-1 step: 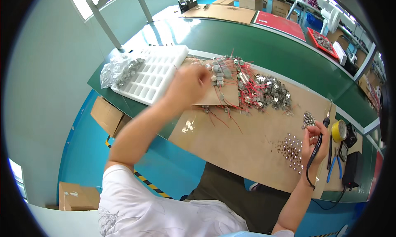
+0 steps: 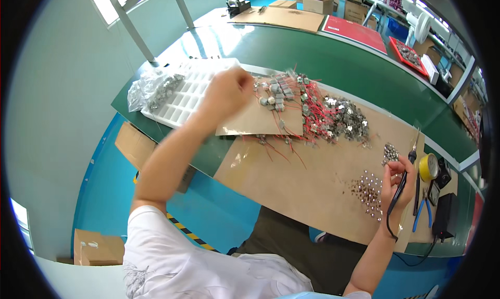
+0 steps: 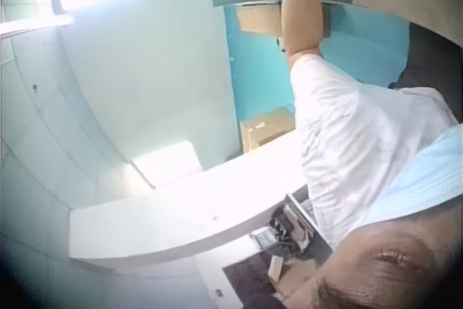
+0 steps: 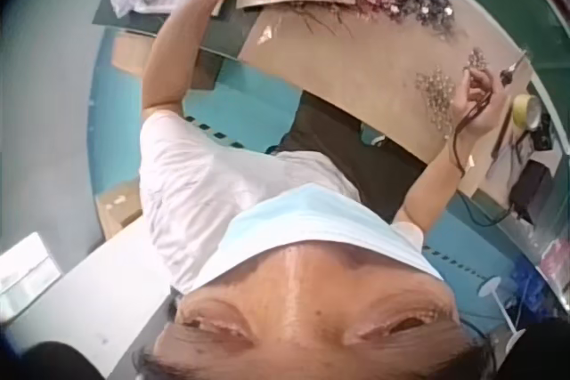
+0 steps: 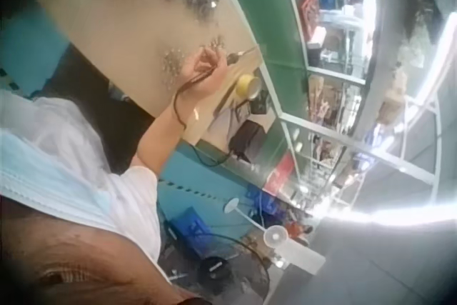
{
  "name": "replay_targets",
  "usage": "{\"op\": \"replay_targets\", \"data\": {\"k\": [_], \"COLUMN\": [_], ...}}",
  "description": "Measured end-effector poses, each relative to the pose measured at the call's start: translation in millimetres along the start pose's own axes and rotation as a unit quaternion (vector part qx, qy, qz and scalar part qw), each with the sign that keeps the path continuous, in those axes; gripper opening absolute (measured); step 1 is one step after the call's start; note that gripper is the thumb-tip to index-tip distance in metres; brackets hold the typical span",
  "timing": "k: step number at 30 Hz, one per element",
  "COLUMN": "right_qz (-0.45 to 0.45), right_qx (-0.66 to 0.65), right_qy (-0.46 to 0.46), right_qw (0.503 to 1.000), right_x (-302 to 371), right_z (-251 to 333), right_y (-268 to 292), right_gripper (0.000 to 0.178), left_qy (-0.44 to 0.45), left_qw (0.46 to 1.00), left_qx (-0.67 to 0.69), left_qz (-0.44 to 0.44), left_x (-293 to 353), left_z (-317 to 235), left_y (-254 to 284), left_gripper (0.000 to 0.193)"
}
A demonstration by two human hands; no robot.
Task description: Soldering small electronic components onto wires and connectors at a workbench.
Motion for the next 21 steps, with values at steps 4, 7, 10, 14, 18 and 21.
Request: {"op": "replay_targets", "data": {"k": [4,7,10,14,18,21], "right_qz": [0.014,0.019,0.021,0.040,0.060,0.078], "right_qx": [0.023,0.030,0.059,0.066,0.066,0.064], "right_qy": [0.035,0.077,0.077,0.070,0.078,0.096], "right_qw": [0.999,0.996,0.995,0.995,0.993,0.990], "right_x": [3.3,2.5,5.1,2.2,2.2,-0.8], "right_z": [7.0,10.0,7.2,13.7,18.8,32.5], "right_y": [-3.5,-10.7,-7.3,-13.7,-19.6,-24.5], "right_gripper": [0.042,0.039,0.040,0.042,0.041,0.039], "left_qy": [0.137,0.178,0.178,0.204,0.185,0.155], "left_qw": [0.982,0.948,0.937,0.934,0.933,0.971], "left_qx": [-0.126,-0.264,-0.297,-0.291,-0.307,-0.170], "left_qz": [-0.030,-0.025,-0.042,-0.043,-0.023,-0.065], "left_x": [-103.5,-134.2,-140.9,-148.2,-147.1,-130.9], "left_z": [138.3,244.4,267.9,301.3,308.7,282.4], "left_y": [60.2,87.5,65.8,69.0,63.8,63.2], "left_gripper": [0.023,0.025,0.027,0.029,0.029,0.024]}}
Point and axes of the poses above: each hand's wrist, its own x-axis away from the middle knuckle, its own y-axis out of the back of the hand, z = x × y, the point moved 2 cm from there along -x, towards the middle knuckle, and after that the axes turned 2 degrees about -y, right-handed, at the moved point
